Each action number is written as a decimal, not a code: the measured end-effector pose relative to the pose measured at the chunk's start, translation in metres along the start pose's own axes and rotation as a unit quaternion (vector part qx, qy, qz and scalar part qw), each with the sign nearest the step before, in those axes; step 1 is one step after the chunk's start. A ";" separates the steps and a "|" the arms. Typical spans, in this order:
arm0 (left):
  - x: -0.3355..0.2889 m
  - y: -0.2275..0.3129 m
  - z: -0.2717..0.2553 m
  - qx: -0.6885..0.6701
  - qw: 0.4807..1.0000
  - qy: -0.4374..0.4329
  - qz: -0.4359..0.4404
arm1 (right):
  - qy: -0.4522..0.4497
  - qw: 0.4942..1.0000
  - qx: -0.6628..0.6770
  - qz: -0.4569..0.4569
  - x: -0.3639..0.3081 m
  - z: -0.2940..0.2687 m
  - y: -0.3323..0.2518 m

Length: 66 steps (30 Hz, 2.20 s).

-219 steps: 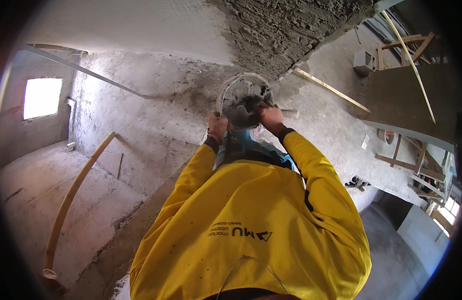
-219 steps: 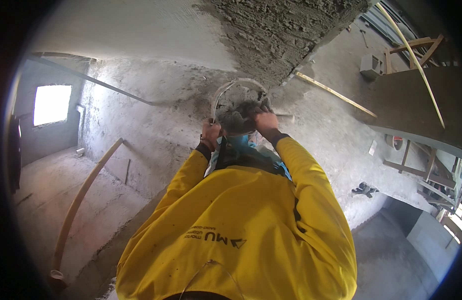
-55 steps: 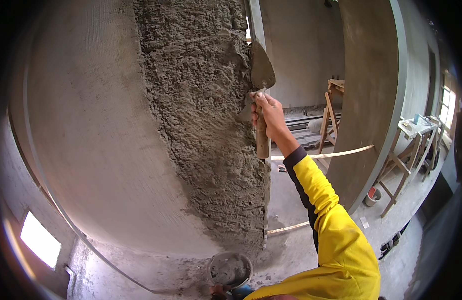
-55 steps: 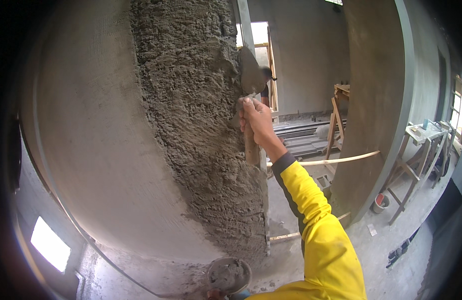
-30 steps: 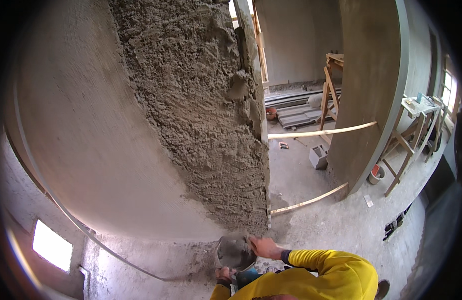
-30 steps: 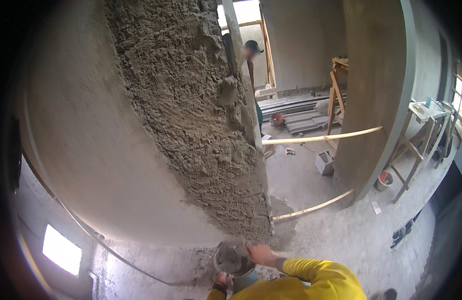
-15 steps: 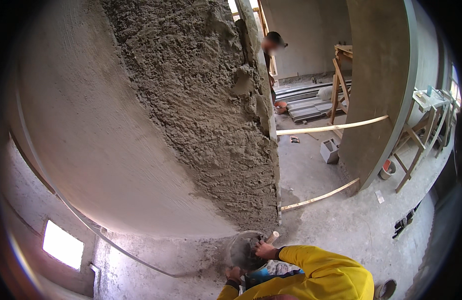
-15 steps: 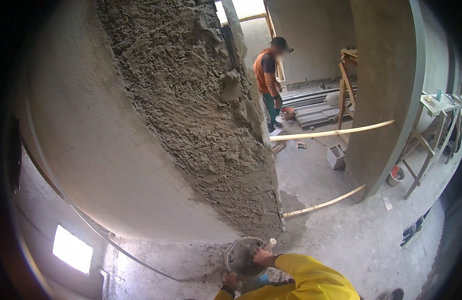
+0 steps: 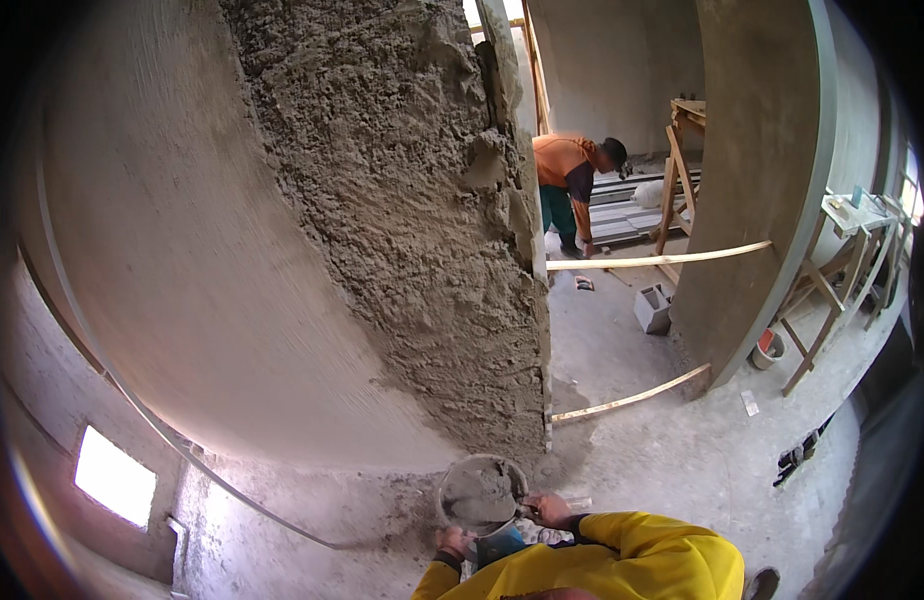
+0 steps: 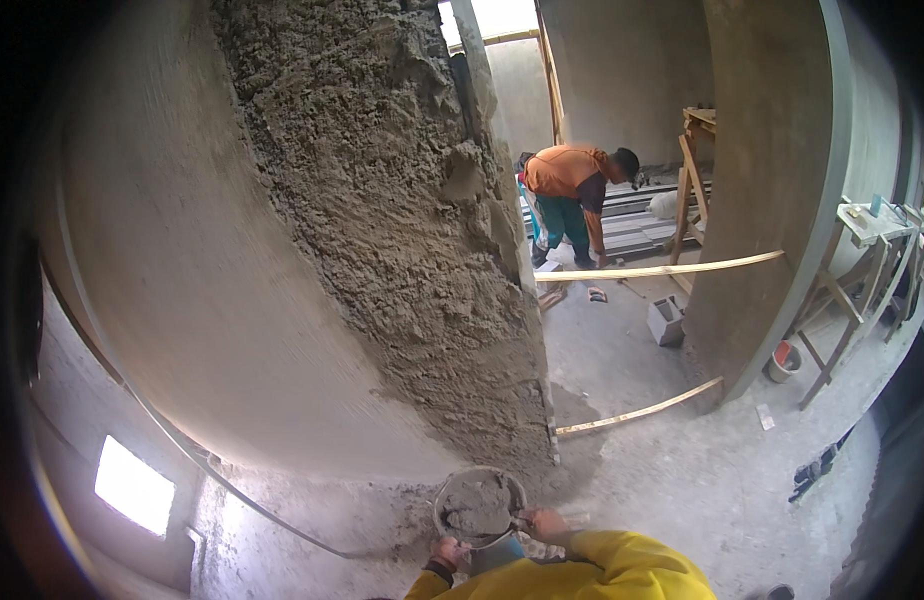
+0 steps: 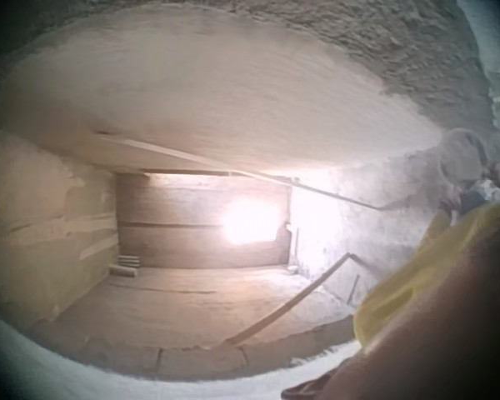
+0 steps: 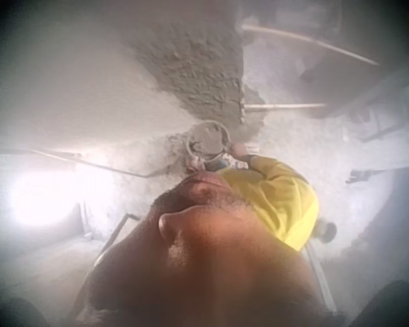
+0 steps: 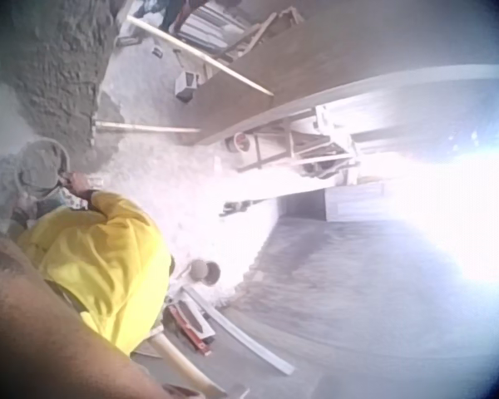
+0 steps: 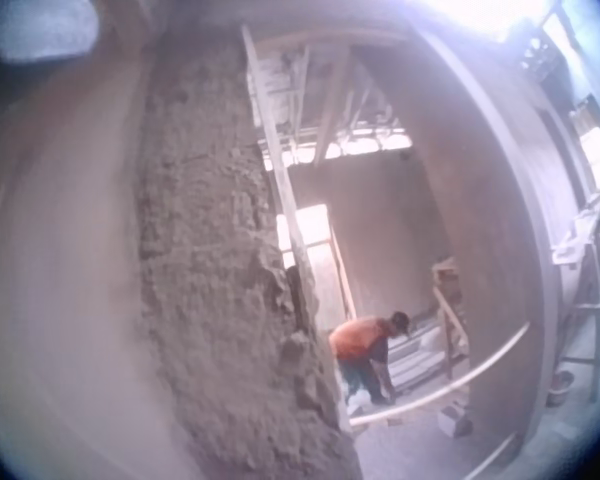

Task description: The person mixes cement in a bucket while sitting on the floor, then stands and applies the cement to a wall using a trowel. The person repeatedly scoops cement from the bucket and spreads it onto the wall surface.

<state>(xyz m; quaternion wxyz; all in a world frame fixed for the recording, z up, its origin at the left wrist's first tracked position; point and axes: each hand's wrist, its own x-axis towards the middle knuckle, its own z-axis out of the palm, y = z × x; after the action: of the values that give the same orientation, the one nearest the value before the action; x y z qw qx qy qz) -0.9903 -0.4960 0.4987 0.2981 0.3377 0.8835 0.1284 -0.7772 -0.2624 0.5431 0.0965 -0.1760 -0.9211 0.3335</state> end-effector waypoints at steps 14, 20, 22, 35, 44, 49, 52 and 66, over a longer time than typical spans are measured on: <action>0.013 -0.011 0.012 -0.089 0.987 0.087 0.100 | 0.265 0.952 0.033 -0.151 0.132 -0.353 -0.171; 0.012 -0.016 0.020 -0.081 0.988 0.104 0.080 | 0.229 0.937 0.205 -0.169 0.196 -0.526 -0.259; 0.012 -0.018 0.023 -0.079 0.989 0.108 0.069 | 0.213 0.898 0.331 -0.195 0.206 -0.565 -0.283; 0.019 -0.029 0.036 -0.071 0.989 0.126 0.042 | 0.280 0.846 0.417 -0.178 0.235 -0.586 -0.267; 0.018 -0.036 0.040 -0.056 0.988 0.138 0.030 | 0.360 0.832 0.367 -0.207 0.241 -0.527 -0.274; 0.017 -0.039 0.041 -0.041 0.987 0.150 0.033 | 0.263 0.847 0.405 -0.220 0.274 -0.566 -0.305; 0.015 -0.045 0.047 -0.025 0.986 0.162 0.030 | 0.283 0.834 0.429 -0.201 0.264 -0.561 -0.300; 0.013 -0.061 0.058 -0.123 0.977 0.175 -0.022 | 0.391 0.798 0.429 -0.160 0.256 -0.501 -0.258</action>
<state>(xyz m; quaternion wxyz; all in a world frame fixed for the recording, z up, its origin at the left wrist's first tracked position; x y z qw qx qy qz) -0.9946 -0.5312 0.4212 0.1810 0.2513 0.9066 0.2868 -0.9316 -0.0569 1.1065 0.5659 -0.0816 -0.5828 0.5774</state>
